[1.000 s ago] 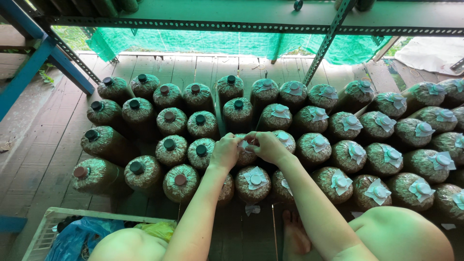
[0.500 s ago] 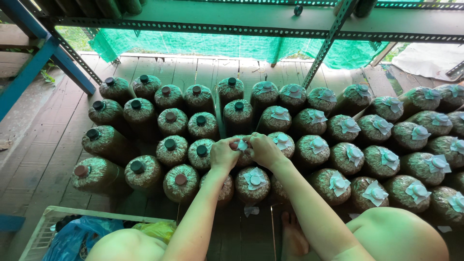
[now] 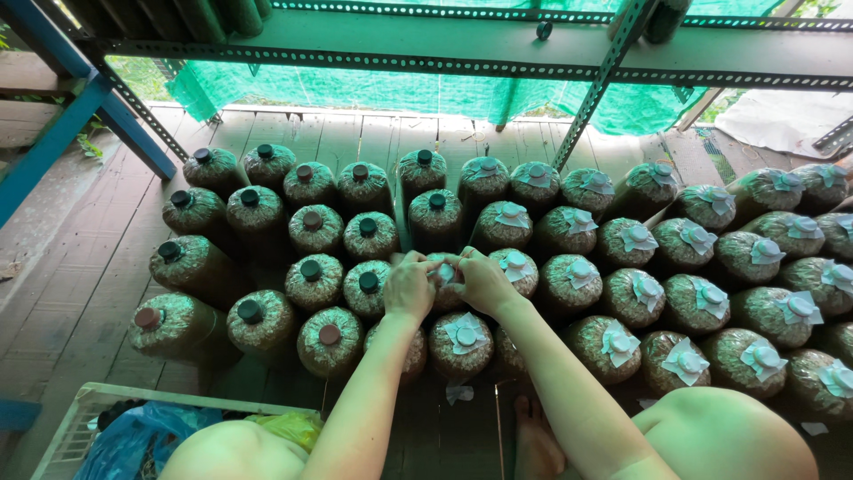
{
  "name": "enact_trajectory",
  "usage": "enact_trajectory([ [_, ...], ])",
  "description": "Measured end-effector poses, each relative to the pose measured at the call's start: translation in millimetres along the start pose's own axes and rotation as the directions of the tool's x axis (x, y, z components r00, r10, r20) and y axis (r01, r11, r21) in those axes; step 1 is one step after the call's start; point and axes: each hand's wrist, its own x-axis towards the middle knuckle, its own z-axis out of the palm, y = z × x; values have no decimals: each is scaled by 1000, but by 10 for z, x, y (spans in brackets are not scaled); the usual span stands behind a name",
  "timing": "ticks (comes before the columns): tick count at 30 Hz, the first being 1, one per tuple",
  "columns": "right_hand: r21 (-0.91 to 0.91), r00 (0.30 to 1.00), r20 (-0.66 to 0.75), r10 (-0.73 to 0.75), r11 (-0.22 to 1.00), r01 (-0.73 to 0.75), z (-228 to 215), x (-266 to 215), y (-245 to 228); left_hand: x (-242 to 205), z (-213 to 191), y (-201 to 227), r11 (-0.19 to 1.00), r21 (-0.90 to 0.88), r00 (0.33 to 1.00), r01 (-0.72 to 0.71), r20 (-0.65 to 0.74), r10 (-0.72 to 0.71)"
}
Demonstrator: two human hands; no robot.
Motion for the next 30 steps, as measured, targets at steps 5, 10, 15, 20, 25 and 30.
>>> enact_trajectory([
  [5,49,998,3,58,997,-58,-31,-2,-75,204,322,-292,995,32,996,-89,-11,90],
  [10,175,979,-14,205,964,-200,118,92,35,182,410,-259,995,-100,999,0,-43,-4],
  [15,240,956,-7,293,929,-282,127,113,15,143,305,-73,996,-86,994,-11,-108,1],
  [20,268,962,-8,274,927,-262,140,174,112,180,365,-71,996,-76,999,-35,-36,33],
  [25,321,972,97,212,918,-233,-13,102,75,173,379,-177,992,-87,996,-89,-14,88],
  [30,344,970,71,234,907,-244,-191,53,12,189,451,-206,974,13,972,-227,-66,227],
])
